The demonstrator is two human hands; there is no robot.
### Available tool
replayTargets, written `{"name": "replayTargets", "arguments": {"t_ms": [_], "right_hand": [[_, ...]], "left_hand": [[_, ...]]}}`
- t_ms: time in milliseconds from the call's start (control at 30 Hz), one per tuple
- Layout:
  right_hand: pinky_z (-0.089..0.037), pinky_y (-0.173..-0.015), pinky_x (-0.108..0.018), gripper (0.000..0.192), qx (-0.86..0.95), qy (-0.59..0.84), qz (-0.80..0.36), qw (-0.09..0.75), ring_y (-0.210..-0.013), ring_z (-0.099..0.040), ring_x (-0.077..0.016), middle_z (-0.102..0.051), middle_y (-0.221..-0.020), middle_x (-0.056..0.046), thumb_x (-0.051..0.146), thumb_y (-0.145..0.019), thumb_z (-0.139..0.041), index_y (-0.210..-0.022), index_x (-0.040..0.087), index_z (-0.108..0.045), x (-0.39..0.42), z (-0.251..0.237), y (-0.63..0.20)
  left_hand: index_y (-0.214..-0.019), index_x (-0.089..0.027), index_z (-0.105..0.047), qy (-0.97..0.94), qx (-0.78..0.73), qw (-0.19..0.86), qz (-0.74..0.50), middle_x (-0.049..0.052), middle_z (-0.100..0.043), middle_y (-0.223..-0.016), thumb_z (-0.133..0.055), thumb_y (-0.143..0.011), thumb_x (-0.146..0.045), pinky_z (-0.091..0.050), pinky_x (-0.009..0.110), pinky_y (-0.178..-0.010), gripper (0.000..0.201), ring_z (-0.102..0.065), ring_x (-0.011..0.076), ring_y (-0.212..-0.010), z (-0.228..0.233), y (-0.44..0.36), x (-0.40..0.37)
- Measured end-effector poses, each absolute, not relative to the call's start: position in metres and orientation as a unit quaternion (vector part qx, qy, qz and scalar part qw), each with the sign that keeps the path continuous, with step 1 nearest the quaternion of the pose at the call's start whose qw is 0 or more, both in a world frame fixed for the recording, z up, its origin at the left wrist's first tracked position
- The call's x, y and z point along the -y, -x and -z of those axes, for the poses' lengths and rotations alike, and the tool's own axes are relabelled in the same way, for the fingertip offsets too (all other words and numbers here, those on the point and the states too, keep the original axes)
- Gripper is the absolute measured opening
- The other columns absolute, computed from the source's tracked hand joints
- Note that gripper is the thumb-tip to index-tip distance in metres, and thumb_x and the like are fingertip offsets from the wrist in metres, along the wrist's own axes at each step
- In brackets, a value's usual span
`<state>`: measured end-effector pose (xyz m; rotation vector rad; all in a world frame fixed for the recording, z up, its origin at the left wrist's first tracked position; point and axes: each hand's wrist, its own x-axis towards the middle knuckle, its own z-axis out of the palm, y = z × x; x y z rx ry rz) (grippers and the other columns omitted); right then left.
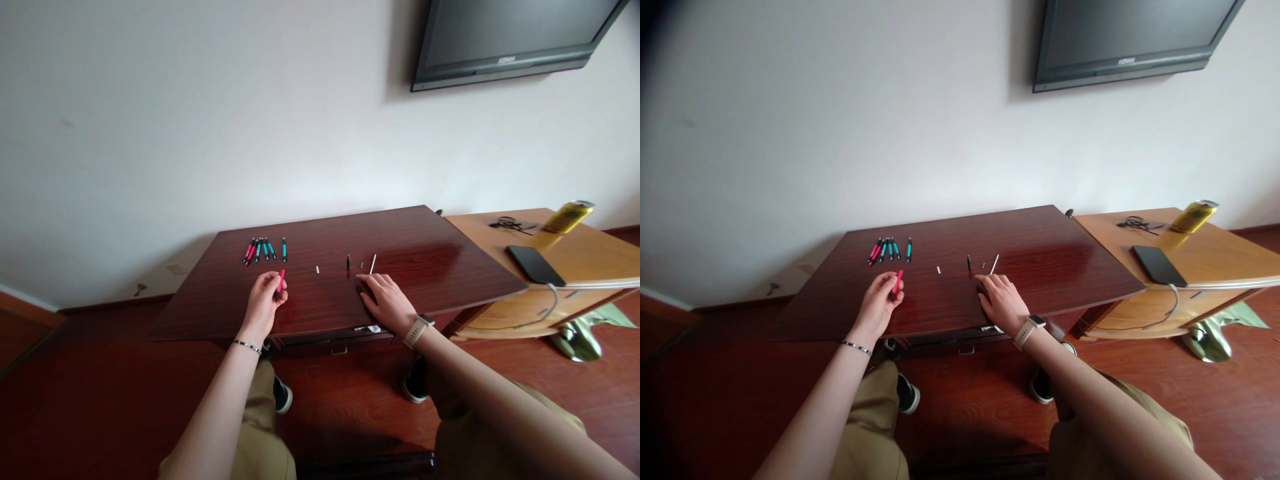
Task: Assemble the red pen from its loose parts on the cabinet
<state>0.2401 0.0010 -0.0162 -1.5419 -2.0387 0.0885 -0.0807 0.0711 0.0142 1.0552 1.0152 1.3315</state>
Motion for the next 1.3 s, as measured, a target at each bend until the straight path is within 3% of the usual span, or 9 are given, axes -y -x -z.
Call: {"name": "replayTargets", "arguments": {"t_ms": [133,333,500,600,733,867,1000,1300], "right_hand": [[-0.050,-0.100,-0.048,0.040,0.763,0.579,-0.032,0.285,-0.116,-0.058,-0.0325,-0.068,-0.127,-0.012,0.026,-0.103,-0.054,-0.142,0.023,-0.058,-0.001,0.016,-0.240],[-0.050,-0.100,-0.047,0.038,0.765,0.580,-0.031,0.279,-0.117,-0.058,-0.0323,-0.068,-0.127,-0.012,0.025,-0.103,-0.053,-0.141,0.024,-0.058,-0.001,0.016,-0.239],[-0.050,-0.100,-0.048,0.038,0.764,0.580,-0.029,0.281,-0.117,-0.057,-0.0326,-0.068,-0.128,-0.012,0.025,-0.103,-0.053,-0.141,0.024,-0.059,-0.001,0.017,-0.239],[-0.050,-0.100,-0.048,0.038,0.763,0.581,-0.027,0.280,-0.117,-0.057,-0.0325,-0.067,-0.129,-0.012,0.025,-0.103,-0.053,-0.141,0.025,-0.059,-0.001,0.016,-0.239],[-0.050,-0.100,-0.047,0.037,0.763,0.583,-0.027,0.277,-0.118,-0.057,-0.0321,-0.067,-0.130,-0.011,0.025,-0.104,-0.053,-0.140,0.025,-0.059,0.000,0.016,-0.239],[-0.050,-0.101,-0.047,0.037,0.764,0.584,-0.025,0.273,-0.119,-0.057,-0.0319,-0.067,-0.131,-0.012,0.025,-0.104,-0.053,-0.140,0.025,-0.059,0.000,0.016,-0.239],[-0.049,-0.102,-0.048,0.037,0.763,0.583,-0.028,0.277,-0.119,-0.056,-0.0324,-0.067,-0.131,-0.012,0.025,-0.105,-0.052,-0.140,0.024,-0.059,0.001,0.015,-0.239],[-0.050,-0.102,-0.048,0.038,0.762,0.584,-0.033,0.279,-0.120,-0.056,-0.0321,-0.067,-0.131,-0.012,0.024,-0.104,-0.052,-0.141,0.023,-0.060,0.002,0.014,-0.238]], "left_hand": [[-0.092,-0.021,-0.060,-0.456,-0.419,0.515,-0.592,-0.003,-0.061,-0.076,-0.084,-0.079,-0.039,-0.040,0.020,-0.056,0.033,-0.054,0.0086,-0.061,-0.015,0.076,-0.071],[-0.094,-0.018,-0.069,-0.447,-0.422,0.487,-0.620,0.000,-0.065,-0.078,-0.088,-0.074,-0.035,-0.044,0.023,-0.061,0.032,-0.056,0.0094,-0.065,-0.014,0.065,-0.081],[-0.097,-0.015,-0.073,-0.454,-0.433,0.471,-0.620,0.007,-0.075,-0.093,-0.090,-0.072,-0.039,-0.051,0.026,-0.070,0.038,-0.061,0.0101,-0.071,-0.009,0.046,-0.091],[-0.106,-0.016,-0.074,-0.484,-0.429,0.453,-0.613,0.011,-0.077,-0.105,-0.084,-0.081,-0.046,-0.056,0.029,-0.080,0.040,-0.069,0.0148,-0.085,-0.008,0.034,-0.099],[-0.103,-0.018,-0.074,-0.604,-0.434,0.360,-0.563,0.012,-0.078,-0.105,-0.073,-0.093,-0.047,-0.058,0.034,-0.089,0.031,-0.075,0.0231,-0.100,-0.010,0.021,-0.109],[-0.108,-0.019,-0.073,-0.685,-0.449,0.240,-0.521,0.010,-0.079,-0.107,-0.066,-0.099,-0.033,-0.058,0.036,-0.093,0.018,-0.077,0.0236,-0.098,-0.014,0.011,-0.112],[-0.128,-0.022,-0.069,-0.708,-0.494,0.154,-0.481,0.010,-0.080,-0.110,-0.065,-0.100,-0.025,-0.056,0.036,-0.091,0.028,-0.077,0.0261,-0.101,-0.016,0.004,-0.111],[-0.129,-0.022,-0.070,-0.748,-0.514,0.070,-0.414,0.013,-0.079,-0.115,-0.063,-0.103,-0.026,-0.054,0.035,-0.091,0.027,-0.076,0.0284,-0.105,-0.004,-0.001,-0.117]]}}
